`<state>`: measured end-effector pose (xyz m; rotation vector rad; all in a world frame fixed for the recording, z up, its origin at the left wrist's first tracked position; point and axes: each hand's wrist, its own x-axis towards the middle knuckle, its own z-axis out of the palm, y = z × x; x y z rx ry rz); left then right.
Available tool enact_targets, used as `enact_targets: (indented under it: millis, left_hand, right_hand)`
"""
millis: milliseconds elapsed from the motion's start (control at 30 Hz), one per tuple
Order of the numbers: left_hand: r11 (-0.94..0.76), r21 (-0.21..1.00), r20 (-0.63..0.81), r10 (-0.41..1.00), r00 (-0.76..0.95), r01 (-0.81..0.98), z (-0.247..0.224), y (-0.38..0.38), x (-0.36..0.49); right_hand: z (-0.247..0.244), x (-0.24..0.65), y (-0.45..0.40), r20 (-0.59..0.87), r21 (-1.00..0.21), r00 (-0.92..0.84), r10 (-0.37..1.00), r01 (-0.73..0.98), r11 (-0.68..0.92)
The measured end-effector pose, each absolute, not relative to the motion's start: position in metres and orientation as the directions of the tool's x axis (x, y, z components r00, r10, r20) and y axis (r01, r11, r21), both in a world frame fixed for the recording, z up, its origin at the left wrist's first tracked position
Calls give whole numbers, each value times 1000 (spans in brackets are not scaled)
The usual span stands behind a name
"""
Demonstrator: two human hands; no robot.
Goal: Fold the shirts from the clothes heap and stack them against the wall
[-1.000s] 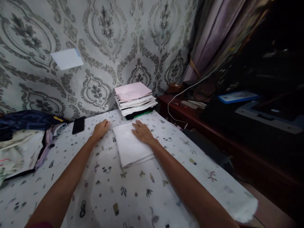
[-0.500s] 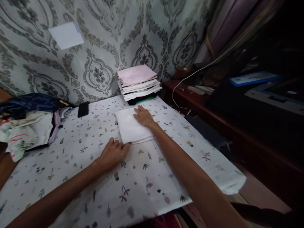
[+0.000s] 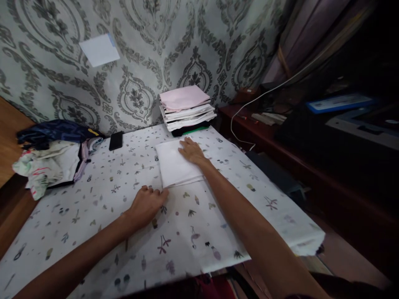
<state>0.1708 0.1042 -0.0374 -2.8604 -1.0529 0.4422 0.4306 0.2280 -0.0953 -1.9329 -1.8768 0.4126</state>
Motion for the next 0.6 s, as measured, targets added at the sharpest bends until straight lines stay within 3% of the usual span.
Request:
enact_targets:
  millis: [67, 167, 267, 333, 400, 600]
  left_hand:
    - [-712, 29, -192, 685, 703, 702, -36, 104, 163]
    - [-495, 430, -105, 803, 586, 755, -36, 114, 156]
    - [-79, 770, -258, 869, 422, 634, -38, 133, 159]
    - [191, 838, -404, 847, 346, 511, -40, 144, 168]
    - [339, 842, -487, 813, 320, 420, -43, 152, 179]
    - [438, 809, -581, 698, 419, 392, -45, 168, 189]
  right_hand:
    - [-96, 430, 227, 68, -473, 53, 996, 881, -15]
    - [-92, 429, 227, 62, -417, 64, 996, 908, -32]
    - [-84, 429, 233, 78, -353, 75, 994, 935, -43]
    - [-77, 430, 242, 87, -324, 75, 993, 945, -43]
    - [-70, 431, 254, 63, -300, 54, 997, 953, -32]
    - [-45, 443, 285, -99, -263, -11, 995, 965, -16]
